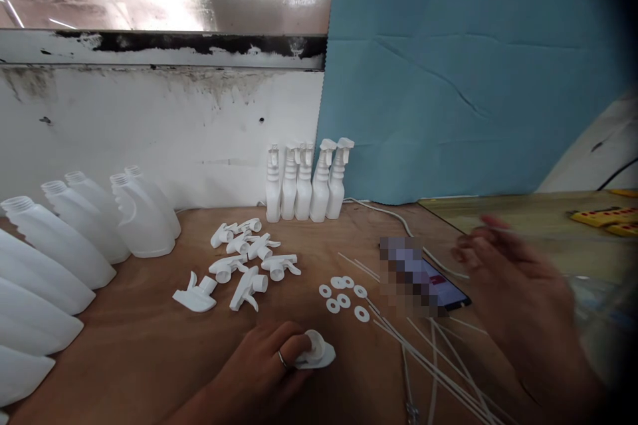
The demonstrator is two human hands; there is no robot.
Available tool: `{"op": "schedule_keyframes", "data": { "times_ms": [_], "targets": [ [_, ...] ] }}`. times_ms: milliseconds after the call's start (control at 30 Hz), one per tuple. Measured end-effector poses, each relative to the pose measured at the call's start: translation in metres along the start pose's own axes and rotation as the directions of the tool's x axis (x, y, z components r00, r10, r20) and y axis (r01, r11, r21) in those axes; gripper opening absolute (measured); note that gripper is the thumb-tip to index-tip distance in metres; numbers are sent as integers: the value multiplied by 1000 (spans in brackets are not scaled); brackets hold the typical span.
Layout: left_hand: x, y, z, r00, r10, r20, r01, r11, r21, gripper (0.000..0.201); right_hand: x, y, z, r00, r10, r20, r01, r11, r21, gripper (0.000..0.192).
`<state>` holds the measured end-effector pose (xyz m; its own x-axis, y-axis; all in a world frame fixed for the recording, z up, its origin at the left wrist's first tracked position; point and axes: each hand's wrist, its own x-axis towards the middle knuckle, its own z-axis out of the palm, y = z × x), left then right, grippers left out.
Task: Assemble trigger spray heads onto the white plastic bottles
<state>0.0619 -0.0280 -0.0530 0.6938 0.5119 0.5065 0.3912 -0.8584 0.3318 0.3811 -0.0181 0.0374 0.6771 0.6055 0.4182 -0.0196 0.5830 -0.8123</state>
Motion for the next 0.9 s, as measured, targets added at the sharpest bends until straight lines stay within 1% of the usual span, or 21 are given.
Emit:
{"op": "schedule_keyframes", "data": {
  "times_ms": [67, 100, 133, 200, 233, 267, 333, 367, 400, 433, 467, 500, 533, 567, 600, 667, 700, 767, 800, 833, 900],
  "targets": [
    [2, 1, -1, 1000, 15, -8, -15, 1000, 11, 22, -9, 11, 1, 993, 105, 56, -101, 992, -74, 31],
    [2, 1, -2, 1000, 19, -8, -19, 1000, 16, 22, -18, 15, 2, 984, 145, 105, -133, 984, -116, 29],
    [3, 1, -2, 1000, 22, -11, -21, 1000, 17, 23, -28, 19, 5, 966, 194, 169, -168, 973, -159, 27],
    [3, 1, -2, 999, 26, -18, -26, 1000, 10, 28, -51, 25, 11, 910, 278, 307, -205, 946, -250, 25],
    [2, 0, -1, 1000, 23, -19, -23, 1000, 4, 32, -63, 27, 15, 862, 325, 390, -212, 929, -304, 24],
    [1, 0, -1, 1000, 14, -14, -14, 1000, -3, 37, -74, 29, 18, 788, 364, 496, -179, 907, -381, 24],
    [-1, -1, 0, 1000, -20, 11, 20, 1000, -18, 46, -91, 34, 23, 631, 414, 656, -67, 872, -486, 21],
    [-2, -1, 1, 999, -41, 30, 42, 999, -24, 49, -98, 36, 24, 547, 446, 709, -1, 847, -532, 18],
    [-3, -2, 1, 997, -60, 46, 61, 998, -29, 52, -102, 39, 24, 480, 470, 741, 56, 826, -561, 14],
    [-4, -2, 2, 996, -73, 57, 74, 997, -32, 54, -105, 42, 24, 430, 491, 757, 102, 807, -581, 12],
    [-5, -2, 2, 995, -80, 63, 83, 996, -33, 57, -106, 45, 24, 398, 506, 765, 137, 792, -595, 13],
    [-5, -2, 2, 993, -89, 73, 91, 995, -31, 59, -106, 48, 24, 392, 508, 767, 144, 790, -596, 14],
    [-5, -2, 2, 992, -98, 83, 100, 995, -29, 62, -106, 50, 25, 407, 502, 763, 125, 797, -591, 15],
    [-5, -2, 2, 989, -109, 97, 112, 993, -26, 63, -106, 51, 26, 432, 496, 753, 92, 806, -584, 17],
    [-5, -2, 2, 986, -122, 111, 126, 992, -25, 64, -105, 52, 27, 458, 496, 738, 38, 818, -573, 18],
    [-3, -2, 2, 981, -145, 128, 149, 988, -27, 62, -105, 51, 30, 499, 506, 703, -123, 845, -521, 21],
    [-3, -2, 2, 980, -153, 130, 158, 987, -30, 60, -105, 50, 33, 511, 514, 689, -210, 852, -480, 22],
    [-2, -1, 2, 978, -162, 135, 168, 985, -39, 57, -107, 46, 37, 534, 517, 668, -330, 856, -398, 21],
    [-2, -2, 2, 975, -167, 143, 175, 984, -43, 57, -108, 43, 40, 552, 511, 659, -350, 859, -374, 19],
    [-2, -2, 2, 974, -171, 151, 180, 983, -45, 57, -110, 41, 42, 568, 498, 655, -332, 867, -372, 17],
    [-2, -2, 1, 975, -165, 147, 172, 984, -41, 60, -114, 37, 46, 588, 457, 668, -252, 888, -386, 13]
  ]
}}
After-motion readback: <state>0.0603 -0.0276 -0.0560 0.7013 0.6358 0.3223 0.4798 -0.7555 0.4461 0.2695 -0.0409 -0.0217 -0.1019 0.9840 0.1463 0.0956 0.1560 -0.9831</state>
